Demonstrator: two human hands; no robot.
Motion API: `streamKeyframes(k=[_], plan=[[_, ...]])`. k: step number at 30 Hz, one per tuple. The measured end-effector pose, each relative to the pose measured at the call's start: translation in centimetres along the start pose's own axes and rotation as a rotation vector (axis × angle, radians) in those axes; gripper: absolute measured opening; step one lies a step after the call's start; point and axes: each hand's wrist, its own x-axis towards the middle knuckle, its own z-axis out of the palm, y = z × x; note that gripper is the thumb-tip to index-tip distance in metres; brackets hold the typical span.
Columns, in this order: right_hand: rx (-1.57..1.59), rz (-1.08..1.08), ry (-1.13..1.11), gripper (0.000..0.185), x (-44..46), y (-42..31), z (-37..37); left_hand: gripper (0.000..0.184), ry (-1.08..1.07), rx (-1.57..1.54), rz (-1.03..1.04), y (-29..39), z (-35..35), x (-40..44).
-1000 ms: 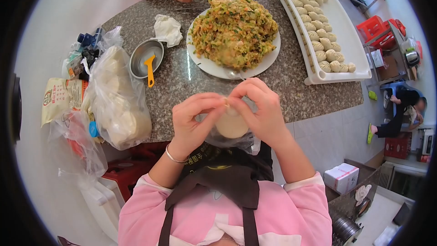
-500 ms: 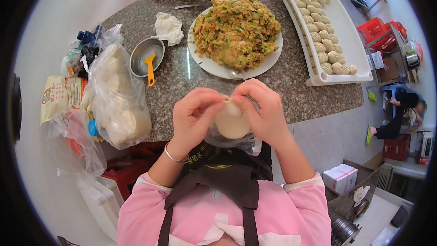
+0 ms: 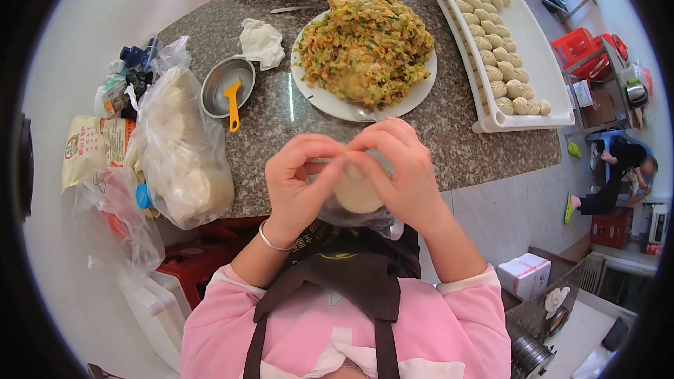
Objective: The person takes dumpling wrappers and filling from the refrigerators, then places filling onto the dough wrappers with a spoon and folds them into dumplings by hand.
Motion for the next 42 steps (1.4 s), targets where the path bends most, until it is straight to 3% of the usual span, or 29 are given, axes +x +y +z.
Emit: streamKeyframes(k=[2, 4, 5, 7, 8, 10, 17, 20, 22, 26, 29, 31, 35, 37, 42], plan=[[-0.033, -0.021, 0.012, 0.006, 0.0, 0.1, 0.1, 0.015, 0.01, 0.006, 0.0, 0.0, 0.5, 0.1], [0.008, -0.034, 0.093, 0.005, 0.0, 0.3, 0.4, 0.017, 0.103, -0.34, -0.059, -0.4, 1.3, 0.2], [0.009, -0.036, 0.092, 0.005, 0.1, 0.4, 0.5, 0.017, 0.104, -0.339, -0.057, -0.8, 1.2, 0.2], [0.017, -0.043, 0.094, 0.005, 0.1, 0.6, 0.6, 0.017, 0.037, -0.677, -0.359, -1.7, 0.8, 0.1], [0.016, -0.045, 0.095, 0.005, 0.1, 0.5, 0.5, 0.017, 0.036, -0.677, -0.357, -1.6, 0.6, 0.1], [0.242, 0.16, 0.027, 0.006, 0.2, 0.3, 0.5, 0.015, 0.0, -0.716, -0.416, -1.6, 0.4, 0.0], [0.271, 0.121, 0.008, 0.007, 0.2, 0.4, 0.6, 0.015, -0.024, -0.663, -0.356, -1.4, 0.7, 0.1], [0.238, 0.115, 0.036, 0.007, 0.2, 0.2, 0.9, 0.015, 0.088, -0.627, -0.255, -1.5, 1.1, 0.3], [0.137, 0.049, 0.035, 0.007, 0.3, 0.1, 0.9, 0.015, 0.05, -0.536, -0.137, -1.8, 1.0, 0.3], [0.107, 0.021, 0.093, 0.007, 0.3, 0.6, 1.0, 0.016, -0.005, -0.442, -0.148, -1.0, 0.6, 0.3], [0.243, 0.102, 0.104, 0.007, 0.4, 0.5, 0.9, 0.018, -0.083, -0.436, -0.179, -0.6, -0.1, 0.6], [0.219, 0.12, 0.07, 0.006, 0.4, 0.5, 0.7, 0.022, -0.217, -0.513, -0.323, -0.8, -0.8, 0.9], [0.306, 0.154, 0.102, 0.005, 0.5, 1.3, 0.4, 0.027, -0.171, -0.735, -0.507, -0.3, -0.9, 1.2], [0.537, 0.257, 0.057, 0.006, 1.1, 0.9, 0.0, 0.034, -0.226, -0.832, -0.546, -0.6, -1.2, 1.3], [0.508, 0.048, -0.164, 0.012, 1.0, 3.7, -1.5, 0.039, -0.273, -0.877, -0.621, -0.7, -1.4, 1.2]])
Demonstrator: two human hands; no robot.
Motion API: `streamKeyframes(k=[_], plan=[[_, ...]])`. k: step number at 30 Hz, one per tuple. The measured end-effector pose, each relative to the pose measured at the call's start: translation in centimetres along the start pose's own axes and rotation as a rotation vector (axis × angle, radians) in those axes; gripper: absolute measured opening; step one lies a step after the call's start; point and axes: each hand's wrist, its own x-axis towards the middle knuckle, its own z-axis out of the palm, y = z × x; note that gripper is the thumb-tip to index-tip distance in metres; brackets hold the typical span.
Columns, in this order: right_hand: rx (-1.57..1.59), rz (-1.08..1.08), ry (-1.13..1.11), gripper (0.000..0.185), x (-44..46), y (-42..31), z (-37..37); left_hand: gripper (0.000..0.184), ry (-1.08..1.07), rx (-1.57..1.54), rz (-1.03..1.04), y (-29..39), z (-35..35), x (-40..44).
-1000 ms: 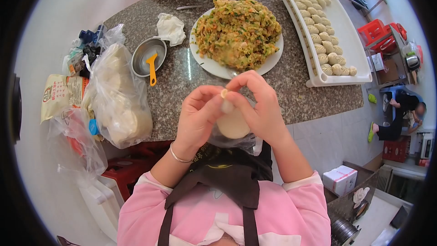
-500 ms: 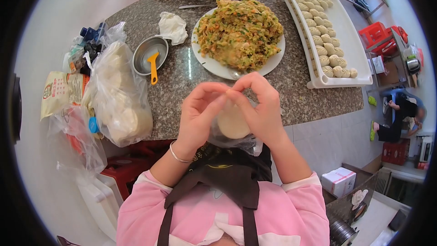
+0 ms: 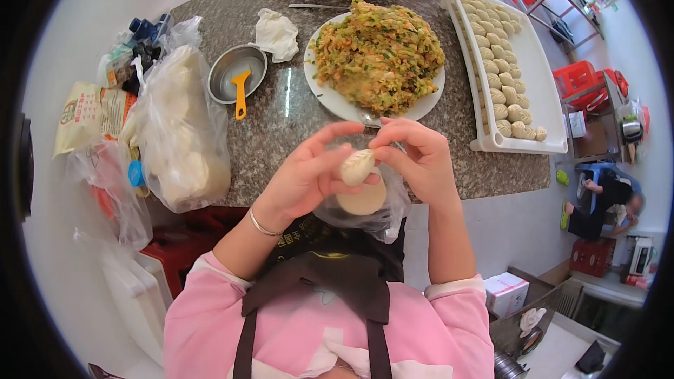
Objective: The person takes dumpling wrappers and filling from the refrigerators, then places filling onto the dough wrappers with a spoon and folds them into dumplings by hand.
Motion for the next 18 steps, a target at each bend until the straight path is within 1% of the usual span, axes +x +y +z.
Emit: streamKeyframes(k=[2, 4, 5, 7, 8, 10, 11, 12, 13, 14, 15, 16, 17, 18], plan=[[0.009, -0.018, -0.042, 0.013, -0.1, 0.6, -0.4, 0.04, 0.005, -0.01, -0.014, -0.1, 0.0, 0.1], [0.002, -0.014, -0.004, 0.02, -0.4, 1.1, -0.6, 0.046, 0.047, 0.048, -0.004, -0.2, 0.1, 0.3], [-0.003, -0.01, -0.017, 0.02, -0.5, 0.9, -0.7, 0.046, 0.048, 0.037, 0.005, -0.2, 0.2, 0.3], [-0.01, 0.002, 0.071, 0.03, -0.2, 0.2, -0.6, 0.057, 0.086, 0.16, 0.037, 0.0, 0.3, 0.6], [-0.018, 0.001, 0.072, 0.03, 0.0, -0.6, -0.5, 0.057, 0.08, 0.157, 0.037, 0.0, 0.4, 0.6], [-0.252, 0.055, -0.078, 0.04, 0.3, -2.6, 0.0, 0.062, 0.143, 0.378, 0.062, -0.1, 0.7, 1.2], [-0.374, 0.022, -0.198, 0.043, 0.3, -2.9, -0.3, 0.062, 0.088, 0.384, 0.046, -0.3, 1.1, 1.4], [-0.508, -0.003, -0.312, 0.046, 0.4, -3.2, -0.9, 0.063, 0.12, 0.374, 0.044, -0.5, 1.3, 1.4], [-0.561, 0.005, -0.26, 0.046, 0.2, -3.4, -1.5, 0.063, 0.149, 0.368, 0.043, -0.5, 1.7, 1.7], [-0.543, 0.001, -0.261, 0.045, 0.0, -3.4, -2.0, 0.063, 0.086, 0.379, 0.029, -0.4, 2.1, 1.9], [-0.515, -0.008, -0.27, 0.044, -0.2, -3.7, -2.7, 0.063, 0.084, 0.364, -0.011, -0.1, 2.4, 1.7], [-0.486, 0.008, -0.177, 0.041, -0.4, -4.2, -3.5, 0.063, 0.095, 0.35, -0.045, 0.0, 2.4, 1.6], [-0.504, 0.003, -0.154, 0.041, -0.4, -4.7, -4.5, 0.063, 0.068, 0.362, -0.049, -0.2, 2.2, 1.5], [-0.571, 0.044, -0.024, 0.041, -0.5, -5.4, -6.0, 0.061, 0.062, 0.428, 0.065, -0.5, 1.7, 1.4]])
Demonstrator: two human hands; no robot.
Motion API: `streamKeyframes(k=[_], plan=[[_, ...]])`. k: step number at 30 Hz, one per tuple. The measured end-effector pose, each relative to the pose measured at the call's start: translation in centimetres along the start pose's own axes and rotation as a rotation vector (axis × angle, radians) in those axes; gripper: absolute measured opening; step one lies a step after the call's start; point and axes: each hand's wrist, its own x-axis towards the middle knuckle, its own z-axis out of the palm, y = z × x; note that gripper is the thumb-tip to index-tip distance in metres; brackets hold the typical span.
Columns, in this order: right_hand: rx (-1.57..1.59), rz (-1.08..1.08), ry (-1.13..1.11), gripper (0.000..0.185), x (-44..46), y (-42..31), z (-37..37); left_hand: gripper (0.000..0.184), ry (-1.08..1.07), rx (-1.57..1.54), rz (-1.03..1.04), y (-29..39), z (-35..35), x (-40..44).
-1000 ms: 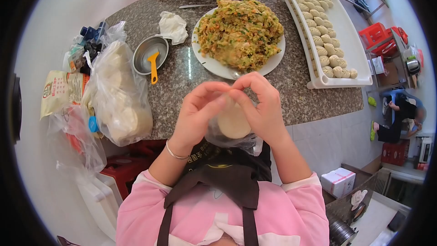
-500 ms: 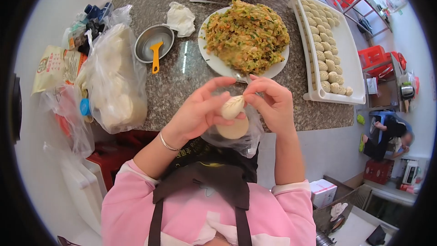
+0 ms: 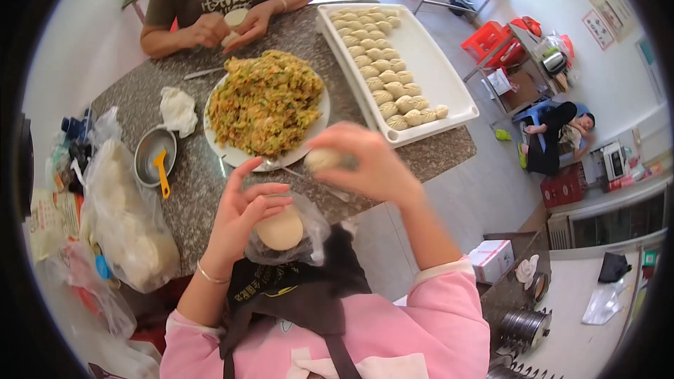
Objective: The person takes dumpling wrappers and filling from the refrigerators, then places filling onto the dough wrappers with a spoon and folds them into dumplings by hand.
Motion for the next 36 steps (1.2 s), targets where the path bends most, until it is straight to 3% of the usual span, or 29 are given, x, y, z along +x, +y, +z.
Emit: streamKeyframes(k=[2, 5, 8, 9, 11, 12, 13, 15, 19, 21, 24, 26, 29, 30, 32, 34, 36], plan=[[-0.125, 0.101, 0.186, 0.04, -0.1, 1.1, -3.3, 0.059, 0.044, 0.095, 0.161, -0.2, -0.5, -0.3], [-0.222, 0.308, 0.417, 0.035, -0.7, 5.5, -7.8, 0.058, 0.134, 0.137, 0.211, 0.2, -1.2, -0.8], [-0.081, 0.41, 0.619, 0.031, -1.3, 9.4, -10.4, 0.057, 0.167, 0.137, 0.21, 0.0, -1.7, -1.1], [-0.088, 0.404, 0.631, 0.031, -1.4, 10.0, -11.0, 0.057, 0.183, 0.149, 0.209, -0.3, -1.9, -1.1], [-0.232, 0.627, 0.628, 0.036, -2.0, 11.4, -11.7, 0.057, 0.186, 0.154, 0.208, -0.9, -2.4, -1.1], [-0.438, 0.643, 0.666, 0.04, -2.5, 12.6, -11.8, 0.057, 0.203, 0.16, 0.201, -1.1, -2.6, -1.2], [-0.438, 0.645, 0.676, 0.04, -2.7, 12.8, -11.9, 0.057, 0.194, 0.165, 0.202, -1.2, -2.8, -1.3], [-0.805, 0.71, 0.64, 0.04, -2.9, 13.3, -11.9, 0.057, 0.219, 0.171, 0.206, -1.2, -3.1, -1.6], [-0.785, 0.734, 0.635, 0.039, -3.1, 14.5, -13.3, 0.058, 0.248, 0.133, 0.171, -0.7, -3.5, -2.0], [-0.459, 0.786, 0.554, 0.037, -3.3, 15.1, -13.9, 0.057, 0.249, 0.126, 0.17, -0.9, -3.6, -2.1], [-0.415, 0.662, 0.682, 0.034, -3.8, 17.6, -13.9, 0.056, 0.231, 0.162, 0.176, -1.3, -3.7, -2.1], [-0.461, 0.637, 0.569, 0.033, -4.8, 18.4, -14.3, 0.057, 0.231, 0.158, 0.17, -1.7, -3.8, -1.9], [-0.353, 0.584, 0.603, 0.034, -6.0, 20.1, -15.4, 0.059, 0.207, 0.242, 0.205, -1.3, -5.0, -2.1], [-0.464, 0.626, 0.601, 0.036, -5.7, 18.0, -15.1, 0.057, 0.246, 0.354, 0.244, -0.7, -5.2, -2.3], [-0.504, 0.49, 0.652, 0.035, -5.7, 17.3, -14.5, 0.056, 0.325, 0.474, 0.28, 1.0, -6.0, -2.5], [-0.508, 0.435, 0.668, 0.034, -5.0, 15.8, -13.8, 0.05, 0.423, 1.028, 0.499, 3.7, -6.1, -2.4], [-0.463, 0.354, 0.717, 0.03, -4.2, 14.0, -12.5, 0.046, 0.56, 1.208, 0.661, 5.8, -7.2, -0.6]])
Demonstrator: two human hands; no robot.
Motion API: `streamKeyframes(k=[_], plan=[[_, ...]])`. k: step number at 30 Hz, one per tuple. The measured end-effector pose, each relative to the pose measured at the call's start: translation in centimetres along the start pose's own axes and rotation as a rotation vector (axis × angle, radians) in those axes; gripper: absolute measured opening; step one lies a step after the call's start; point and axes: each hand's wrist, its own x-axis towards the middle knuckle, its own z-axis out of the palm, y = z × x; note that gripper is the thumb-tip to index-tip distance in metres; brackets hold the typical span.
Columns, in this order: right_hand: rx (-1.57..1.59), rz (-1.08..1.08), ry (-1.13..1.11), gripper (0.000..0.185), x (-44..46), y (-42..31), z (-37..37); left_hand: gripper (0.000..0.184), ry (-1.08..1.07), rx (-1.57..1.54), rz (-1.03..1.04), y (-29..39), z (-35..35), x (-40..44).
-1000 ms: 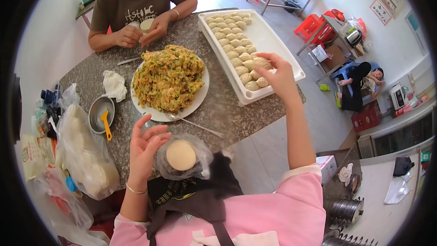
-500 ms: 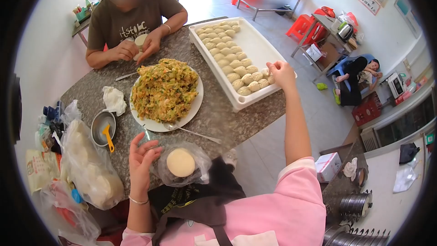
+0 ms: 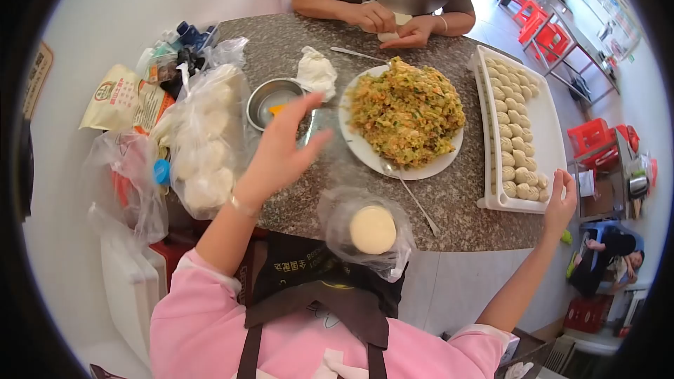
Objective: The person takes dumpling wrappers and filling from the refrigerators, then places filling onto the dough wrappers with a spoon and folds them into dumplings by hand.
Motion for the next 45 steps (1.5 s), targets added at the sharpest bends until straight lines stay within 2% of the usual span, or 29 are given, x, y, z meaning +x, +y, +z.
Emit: streamKeyframes(k=[2, 4, 5, 7, 8, 10, 12, 14, 19, 21, 23, 25, 27, 29, 30, 32, 34, 36, 37, 40, 45], plan=[[0.062, -0.023, -0.043, 0.029, -1.0, -3.5, 0.7, 0.043, 0.006, 0.312, -0.004, -2.1, 0.5, 3.4], [0.15, -0.031, -0.12, 0.025, -1.6, -5.6, 1.3, 0.043, -0.127, 0.657, -0.171, -5.0, 2.2, 6.9], [0.152, -0.046, -0.115, 0.025, -2.0, -6.7, 1.3, 0.043, -0.111, 0.654, -0.172, -5.8, 2.9, 8.5], [0.082, -0.162, -0.14, 0.021, -3.1, -8.8, 1.2, 0.044, -0.378, 0.928, -0.412, -6.9, 4.1, 10.9], [0.084, -0.177, -0.13, 0.021, -3.6, -9.5, 1.1, 0.044, -0.36, 0.923, -0.411, -7.3, 4.4, 11.1], [0.128, -0.167, -0.134, 0.017, -4.3, -10.4, 0.5, 0.04, -0.5, 0.913, -0.377, -8.0, 4.8, 11.6], [0.158, -0.172, -0.115, 0.015, -4.6, -10.1, -0.2, 0.027, -0.498, 0.872, -0.339, -11.5, 6.5, 12.3], [0.183, -0.163, -0.091, 0.014, -4.9, -9.7, -0.8, 0.018, -0.331, 0.801, -0.298, -12.5, 7.5, 12.7], [0.34, -0.133, -0.087, 0.01, -5.6, -10.1, -0.8, 0.014, -0.258, 0.817, -0.131, -13.4, 6.6, 13.3], [0.374, -0.131, -0.067, 0.01, -5.8, -10.9, -0.5, 0.016, -0.103, 0.707, -0.256, -11.0, 4.9, 13.9], [0.496, -0.132, -0.114, 0.011, -6.3, -12.0, -0.2, 0.017, 0.109, 0.6, -0.228, -9.1, 2.8, 14.7], [0.612, -0.093, -0.191, 0.019, -7.1, -13.1, 0.8, 0.016, 0.286, 0.373, -0.089, -5.7, -0.1, 14.0], [0.745, -0.117, -0.337, 0.028, -7.7, -16.1, 1.7, 0.012, 0.307, 0.018, -0.139, 0.1, -2.0, 11.5], [0.781, -0.255, -0.51, 0.037, -8.0, -19.4, 2.8, 0.009, 0.235, -0.315, -0.18, 4.5, -1.7, 8.1], [0.763, -0.344, -0.598, 0.041, -8.2, -21.2, 3.3, 0.008, 0.21, -0.339, -0.129, 5.0, -0.4, 6.5], [0.8, -0.42, -0.633, 0.038, -8.9, -24.9, 4.2, 0.007, 0.172, -0.358, -0.077, 6.1, 1.6, 3.9], [0.806, -0.442, -0.545, 0.033, -9.4, -25.6, 6.2, 0.009, 0.115, -0.574, -0.02, 7.3, 2.9, 2.0], [0.775, -0.54, -0.387, 0.018, -9.6, -25.9, 7.2, 0.01, 0.044, -0.65, -0.099, 7.6, 2.7, 0.9], [0.791, -0.539, -0.419, 0.018, -9.8, -25.9, 7.1, 0.011, -0.02, -0.738, -0.17, 7.6, 2.5, 0.2], [0.8, -0.308, -0.635, 0.009, -10.7, -25.5, 6.9, 0.014, -0.106, -0.734, -0.199, 6.5, 3.0, -1.3], [0.843, -0.29, -0.749, 0.013, -12.5, -24.4, 8.3, 0.011, -0.175, -0.887, -0.279, 6.9, 3.0, -2.7]])
